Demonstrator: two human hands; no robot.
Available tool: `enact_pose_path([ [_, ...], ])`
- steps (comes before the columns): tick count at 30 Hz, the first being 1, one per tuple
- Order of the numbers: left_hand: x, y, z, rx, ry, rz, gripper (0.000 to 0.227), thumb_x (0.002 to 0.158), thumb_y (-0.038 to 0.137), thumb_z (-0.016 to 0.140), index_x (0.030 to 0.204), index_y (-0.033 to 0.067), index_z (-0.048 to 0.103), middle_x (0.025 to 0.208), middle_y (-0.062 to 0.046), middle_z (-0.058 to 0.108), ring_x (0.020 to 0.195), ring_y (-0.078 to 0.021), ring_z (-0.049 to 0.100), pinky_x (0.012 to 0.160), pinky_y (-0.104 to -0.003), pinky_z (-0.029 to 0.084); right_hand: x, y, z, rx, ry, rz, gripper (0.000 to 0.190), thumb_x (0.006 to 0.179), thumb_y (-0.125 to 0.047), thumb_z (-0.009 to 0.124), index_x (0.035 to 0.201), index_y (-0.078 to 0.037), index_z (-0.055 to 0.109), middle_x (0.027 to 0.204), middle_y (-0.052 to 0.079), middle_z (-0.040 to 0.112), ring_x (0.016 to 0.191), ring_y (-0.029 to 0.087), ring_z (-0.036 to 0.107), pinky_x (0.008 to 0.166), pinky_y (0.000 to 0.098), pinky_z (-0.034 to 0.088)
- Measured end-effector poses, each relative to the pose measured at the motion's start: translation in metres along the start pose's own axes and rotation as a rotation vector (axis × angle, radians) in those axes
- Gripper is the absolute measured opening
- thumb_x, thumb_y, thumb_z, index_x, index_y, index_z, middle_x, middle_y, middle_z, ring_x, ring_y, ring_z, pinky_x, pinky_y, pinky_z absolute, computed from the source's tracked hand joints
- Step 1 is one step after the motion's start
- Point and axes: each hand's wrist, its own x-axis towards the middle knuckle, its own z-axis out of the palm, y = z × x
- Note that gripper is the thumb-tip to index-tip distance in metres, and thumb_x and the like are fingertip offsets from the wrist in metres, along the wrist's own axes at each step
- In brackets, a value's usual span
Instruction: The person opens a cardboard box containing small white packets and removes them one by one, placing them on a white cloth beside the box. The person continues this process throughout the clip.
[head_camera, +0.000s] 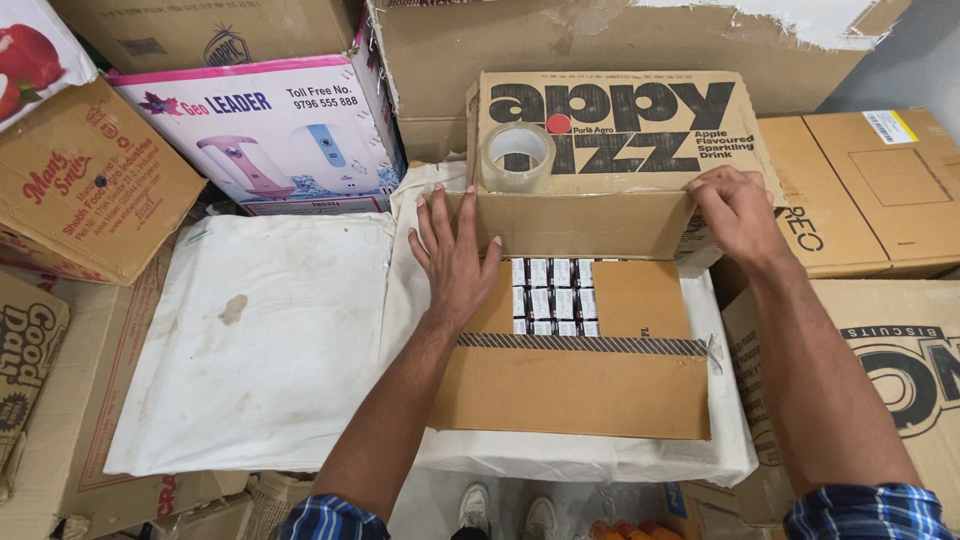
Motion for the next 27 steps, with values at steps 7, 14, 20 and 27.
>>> enact_pose_path([
  [7, 0.0, -0.001, -0.003, 0.057, 0.042, 0.019, 0.077, 0.088, 0.04, 0.062, 0.158, 0.0242, 0.033, 0.167, -0.014, 0.019, 0.154, -0.0426, 0.015, 0.111, -0.069, 0.024, 0.002, -0.025, -0.016, 0.293, -0.049, 0.106, 0.013, 0.104, -0.02, 0.074, 0.1, -0.008, 0.071, 0.086, 0.002, 0.067, 0.076, 0.009, 0.058, 0.068, 0.0257, 0.047],
  [14, 0.0, 0.0, 0.0, 0.043, 0.024, 0.016, 0.078, 0.09, 0.041, 0.061, 0.16, 0.0229, 0.03, 0.168, -0.015, 0.014, 0.155, -0.0425, 0.011, 0.112, -0.071, 0.021, 0.018, -0.048, -0.027, 0.192, -0.168, 0.259, 0.01, 0.103, -0.019, 0.073, 0.101, -0.009, 0.071, 0.09, 0.005, 0.069, 0.08, 0.016, 0.063, 0.075, 0.0318, 0.055],
  [20, 0.0, 0.001, -0.003, 0.029, 0.003, 0.002, 0.077, 0.092, 0.041, 0.059, 0.161, 0.0243, 0.028, 0.169, -0.014, 0.013, 0.156, -0.0423, 0.009, 0.113, -0.071, 0.019, 0.038, -0.021, -0.017, 0.142, -0.285, 0.274, 0.018, 0.102, -0.026, 0.074, 0.094, -0.01, 0.073, 0.084, 0.002, 0.068, 0.078, 0.013, 0.059, 0.074, 0.029, 0.05],
  [27, -0.001, -0.003, 0.001, 0.032, 0.009, 0.013, 0.078, 0.093, 0.043, 0.058, 0.162, 0.0255, 0.026, 0.17, -0.013, 0.011, 0.156, -0.0414, 0.008, 0.114, -0.072, 0.019, 0.019, -0.034, -0.03, 0.131, -0.276, 0.255, 0.019, 0.106, -0.028, 0.066, 0.106, -0.01, 0.075, 0.099, 0.002, 0.07, 0.09, 0.015, 0.06, 0.083, 0.0324, 0.049],
])
